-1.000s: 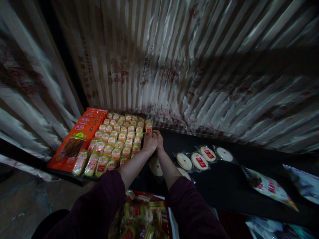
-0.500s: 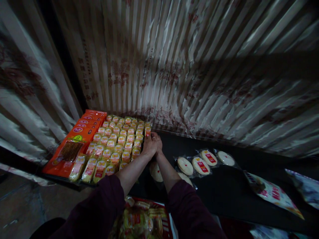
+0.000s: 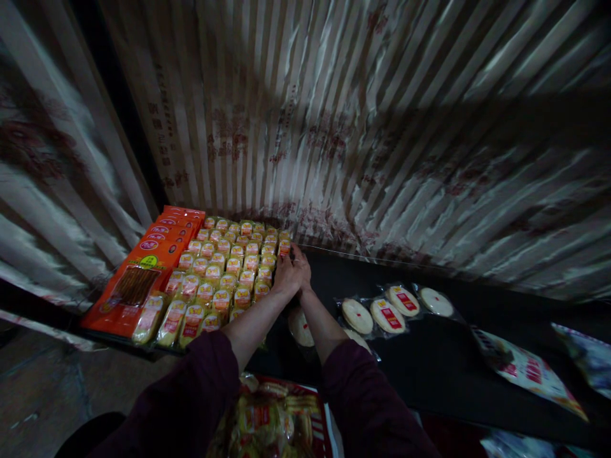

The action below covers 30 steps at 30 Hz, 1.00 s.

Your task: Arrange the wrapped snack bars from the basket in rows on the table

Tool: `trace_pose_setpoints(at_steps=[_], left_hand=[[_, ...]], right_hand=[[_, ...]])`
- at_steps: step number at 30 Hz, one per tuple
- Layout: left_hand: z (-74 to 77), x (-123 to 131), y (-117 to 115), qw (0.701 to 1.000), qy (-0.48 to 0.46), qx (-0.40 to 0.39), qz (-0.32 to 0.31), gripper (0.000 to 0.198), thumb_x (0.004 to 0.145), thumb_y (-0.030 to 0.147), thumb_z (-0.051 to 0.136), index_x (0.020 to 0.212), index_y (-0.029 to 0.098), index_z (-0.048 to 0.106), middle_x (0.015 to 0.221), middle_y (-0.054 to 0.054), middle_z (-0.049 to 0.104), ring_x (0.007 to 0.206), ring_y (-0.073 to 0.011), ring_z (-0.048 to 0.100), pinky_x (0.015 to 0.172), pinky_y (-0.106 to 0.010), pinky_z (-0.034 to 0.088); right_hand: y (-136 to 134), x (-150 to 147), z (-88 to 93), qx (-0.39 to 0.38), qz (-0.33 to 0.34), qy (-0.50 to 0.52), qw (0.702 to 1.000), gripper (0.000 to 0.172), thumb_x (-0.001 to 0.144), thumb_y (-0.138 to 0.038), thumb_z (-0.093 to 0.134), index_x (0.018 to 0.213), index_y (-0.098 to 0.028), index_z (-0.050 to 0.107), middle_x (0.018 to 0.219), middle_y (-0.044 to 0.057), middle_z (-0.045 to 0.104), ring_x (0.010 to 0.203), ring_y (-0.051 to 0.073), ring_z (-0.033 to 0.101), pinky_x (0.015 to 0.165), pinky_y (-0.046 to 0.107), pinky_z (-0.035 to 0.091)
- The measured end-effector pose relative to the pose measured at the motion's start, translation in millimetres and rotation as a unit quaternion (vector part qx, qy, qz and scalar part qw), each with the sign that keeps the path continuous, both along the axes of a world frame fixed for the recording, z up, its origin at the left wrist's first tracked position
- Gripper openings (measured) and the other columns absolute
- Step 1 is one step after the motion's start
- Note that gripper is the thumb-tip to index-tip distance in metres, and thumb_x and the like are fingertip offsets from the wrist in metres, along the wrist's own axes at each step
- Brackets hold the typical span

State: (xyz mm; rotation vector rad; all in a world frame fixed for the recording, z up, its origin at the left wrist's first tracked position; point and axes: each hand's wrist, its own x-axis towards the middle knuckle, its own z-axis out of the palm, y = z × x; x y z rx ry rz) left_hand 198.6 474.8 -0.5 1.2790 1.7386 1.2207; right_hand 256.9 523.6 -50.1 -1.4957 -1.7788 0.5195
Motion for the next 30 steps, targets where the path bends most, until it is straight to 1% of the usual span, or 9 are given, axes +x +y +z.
trace_pose_setpoints(at_steps=[5, 9, 12, 15, 18, 20, 23, 27, 30], left_hand=[[7.2, -2, 0, 0.998, 0.011, -0.059, -0.017, 0.048, 0.085, 0.019, 0.044, 0.132, 0.010, 0.049, 0.140, -0.021, 0.047, 0.133, -0.0295, 0.041, 0.108, -0.039, 0.032], [9.1, -2, -2, 0.997, 0.009, -0.078, -0.014, 0.047, 0.086, 0.018, 0.042, 0.132, 0.007, 0.049, 0.141, -0.022, 0.045, 0.133, -0.0290, 0.040, 0.110, -0.038, 0.031], [9.0, -2, -4, 0.997, 0.008, -0.070, -0.017, 0.046, 0.087, 0.018, 0.041, 0.132, 0.008, 0.049, 0.139, -0.020, 0.048, 0.132, -0.0274, 0.042, 0.110, -0.037, 0.031], [12.0, -2, -7, 0.998, 0.008, -0.062, -0.021, 0.047, 0.088, 0.018, 0.039, 0.133, 0.009, 0.048, 0.142, -0.018, 0.045, 0.134, -0.0253, 0.040, 0.111, -0.033, 0.028], [19.3, -2, -12, 0.997, 0.009, -0.074, -0.022, 0.046, 0.088, 0.018, 0.039, 0.133, 0.010, 0.047, 0.146, -0.018, 0.041, 0.137, -0.0256, 0.035, 0.112, -0.033, 0.027], [25.2, -1, -15, 0.996, 0.008, -0.091, -0.022, 0.047, 0.089, 0.018, 0.039, 0.134, 0.009, 0.047, 0.146, -0.018, 0.041, 0.137, -0.0256, 0.036, 0.112, -0.033, 0.028], [32.4, -2, -19, 0.994, 0.013, -0.104, -0.036, 0.047, 0.089, 0.019, 0.038, 0.135, 0.009, 0.045, 0.146, -0.019, 0.040, 0.136, -0.0246, 0.036, 0.111, -0.032, 0.028], [34.4, -2, -23, 0.992, 0.021, -0.111, -0.053, 0.047, 0.090, 0.021, 0.037, 0.134, 0.005, 0.046, 0.144, -0.021, 0.041, 0.136, -0.0254, 0.036, 0.110, -0.031, 0.029], [27.7, -3, -24, 0.994, 0.021, -0.096, -0.052, 0.046, 0.089, 0.021, 0.037, 0.132, 0.006, 0.048, 0.142, -0.021, 0.045, 0.133, -0.0248, 0.042, 0.109, -0.030, 0.032]], right_hand=[[2, -5, -13.8, 0.024, -0.013, -0.069, 0.997, 0.039, 0.082, -0.014, 0.050, 0.120, -0.019, 0.059, 0.107, 0.011, 0.065, 0.094, 0.020, 0.058, 0.077, 0.027, 0.047], [8, 2, -13.4, 0.033, -0.009, -0.072, 0.997, 0.042, 0.080, -0.020, 0.055, 0.122, -0.023, 0.057, 0.108, 0.008, 0.065, 0.093, 0.020, 0.060, 0.076, 0.026, 0.048], [10, 2, -11.3, 0.034, -0.013, -0.062, 0.997, 0.044, 0.080, -0.021, 0.054, 0.124, -0.023, 0.055, 0.113, 0.009, 0.062, 0.096, 0.022, 0.060, 0.079, 0.030, 0.049], [4, -13, -16.5, 0.030, -0.030, -0.030, 0.999, 0.039, 0.082, -0.017, 0.050, 0.120, -0.021, 0.058, 0.114, 0.011, 0.062, 0.100, 0.024, 0.060, 0.082, 0.034, 0.049], [-4, -28, -25.4, 0.031, -0.065, -0.018, 0.997, 0.033, 0.085, -0.016, 0.044, 0.113, -0.019, 0.062, 0.108, 0.014, 0.063, 0.107, 0.028, 0.056, 0.087, 0.039, 0.047], [-5, -27, -27.8, 0.033, -0.079, 0.004, 0.996, 0.032, 0.085, -0.016, 0.044, 0.110, -0.020, 0.063, 0.103, 0.013, 0.064, 0.108, 0.027, 0.055, 0.087, 0.038, 0.047], [1, -12, -23.8, 0.040, -0.008, 0.010, 0.999, 0.034, 0.082, -0.017, 0.048, 0.113, -0.020, 0.061, 0.107, 0.010, 0.064, 0.105, 0.023, 0.055, 0.086, 0.034, 0.047], [2, 3, -15.5, 0.041, 0.007, 0.007, 0.999, 0.032, 0.081, -0.018, 0.049, 0.111, -0.021, 0.062, 0.106, 0.008, 0.064, 0.106, 0.021, 0.054, 0.087, 0.032, 0.046], [-5, 4, -9.3, 0.039, 0.014, 0.001, 0.999, 0.034, 0.080, -0.017, 0.048, 0.109, -0.022, 0.063, 0.104, 0.008, 0.065, 0.103, 0.021, 0.055, 0.087, 0.031, 0.046]])
